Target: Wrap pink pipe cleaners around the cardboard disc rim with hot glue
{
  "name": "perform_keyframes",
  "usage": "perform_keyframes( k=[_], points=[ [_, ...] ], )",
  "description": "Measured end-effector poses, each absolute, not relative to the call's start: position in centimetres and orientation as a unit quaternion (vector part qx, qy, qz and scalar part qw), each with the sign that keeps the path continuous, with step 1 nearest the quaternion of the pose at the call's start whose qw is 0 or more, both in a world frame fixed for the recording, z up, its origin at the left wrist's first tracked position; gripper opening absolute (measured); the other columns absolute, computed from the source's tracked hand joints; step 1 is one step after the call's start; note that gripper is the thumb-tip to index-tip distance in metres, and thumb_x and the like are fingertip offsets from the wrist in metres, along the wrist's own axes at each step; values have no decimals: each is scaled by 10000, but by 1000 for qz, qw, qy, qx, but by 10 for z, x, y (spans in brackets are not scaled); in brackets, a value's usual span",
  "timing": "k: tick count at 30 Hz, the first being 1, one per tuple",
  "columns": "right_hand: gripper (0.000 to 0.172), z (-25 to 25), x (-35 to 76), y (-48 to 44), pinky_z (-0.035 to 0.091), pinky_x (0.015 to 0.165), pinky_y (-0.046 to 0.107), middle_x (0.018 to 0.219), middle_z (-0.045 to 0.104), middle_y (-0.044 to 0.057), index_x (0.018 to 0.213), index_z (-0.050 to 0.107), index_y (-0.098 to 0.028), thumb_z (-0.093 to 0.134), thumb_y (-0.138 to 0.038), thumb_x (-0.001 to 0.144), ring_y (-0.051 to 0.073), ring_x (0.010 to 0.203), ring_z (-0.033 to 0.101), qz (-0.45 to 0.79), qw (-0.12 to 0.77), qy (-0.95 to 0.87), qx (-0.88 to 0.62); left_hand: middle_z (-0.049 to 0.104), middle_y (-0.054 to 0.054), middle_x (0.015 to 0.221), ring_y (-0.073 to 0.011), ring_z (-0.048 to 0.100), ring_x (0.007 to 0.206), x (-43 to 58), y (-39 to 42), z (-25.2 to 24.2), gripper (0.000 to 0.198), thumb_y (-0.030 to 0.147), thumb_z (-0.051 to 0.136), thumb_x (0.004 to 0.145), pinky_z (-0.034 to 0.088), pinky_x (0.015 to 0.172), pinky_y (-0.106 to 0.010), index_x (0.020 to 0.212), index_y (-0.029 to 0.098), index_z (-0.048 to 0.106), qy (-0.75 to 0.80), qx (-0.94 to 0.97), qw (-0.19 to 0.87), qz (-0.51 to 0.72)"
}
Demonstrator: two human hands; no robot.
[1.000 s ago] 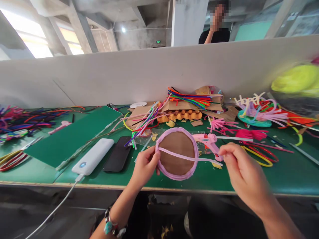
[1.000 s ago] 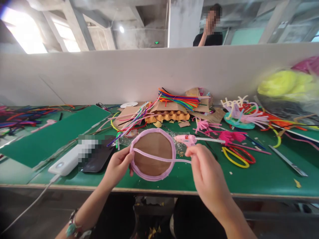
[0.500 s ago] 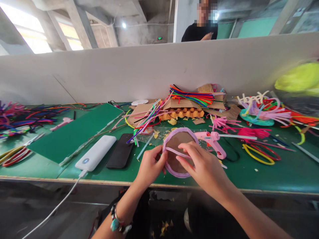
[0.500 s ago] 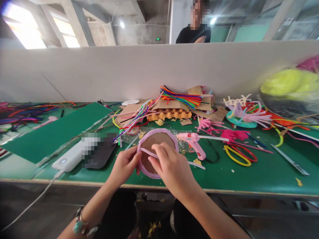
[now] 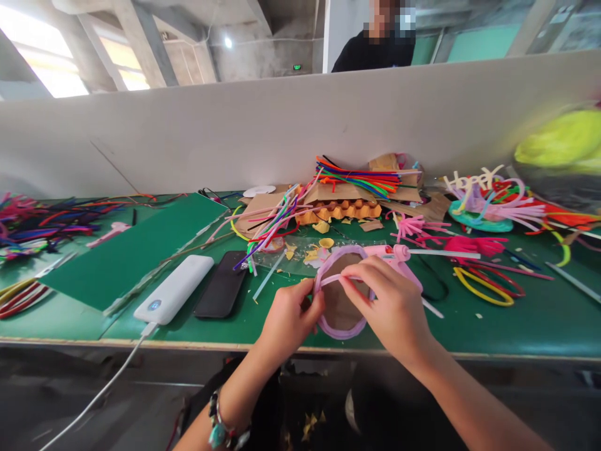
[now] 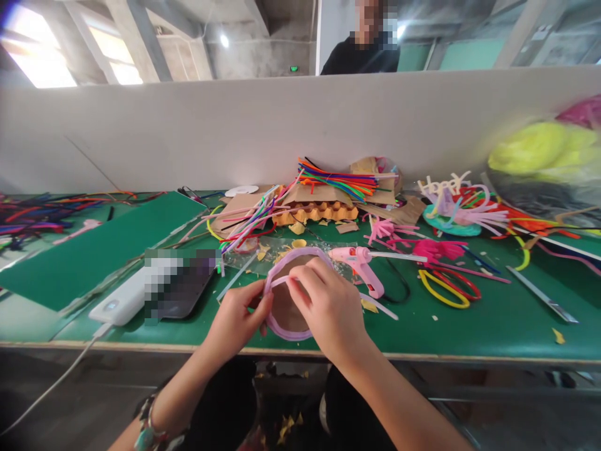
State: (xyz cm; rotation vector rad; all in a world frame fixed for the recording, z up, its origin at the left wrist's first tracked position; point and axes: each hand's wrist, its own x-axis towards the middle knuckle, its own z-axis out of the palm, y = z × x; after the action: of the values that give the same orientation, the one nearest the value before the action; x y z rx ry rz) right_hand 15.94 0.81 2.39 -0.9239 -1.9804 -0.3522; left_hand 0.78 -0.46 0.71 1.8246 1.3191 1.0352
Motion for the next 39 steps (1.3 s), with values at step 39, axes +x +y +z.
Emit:
perform_keyframes(
  k=[39],
  points=[
    [89, 32, 162, 18, 455, 601, 275, 749, 551, 52, 740, 652, -166, 569, -186, 763, 140, 644, 541, -227, 416, -809, -348, 431, 50, 425, -73, 401, 401, 14, -7, 12, 215, 205, 353, 776, 272, 428, -165, 561, 193, 356, 511, 747, 241, 351]
  ],
)
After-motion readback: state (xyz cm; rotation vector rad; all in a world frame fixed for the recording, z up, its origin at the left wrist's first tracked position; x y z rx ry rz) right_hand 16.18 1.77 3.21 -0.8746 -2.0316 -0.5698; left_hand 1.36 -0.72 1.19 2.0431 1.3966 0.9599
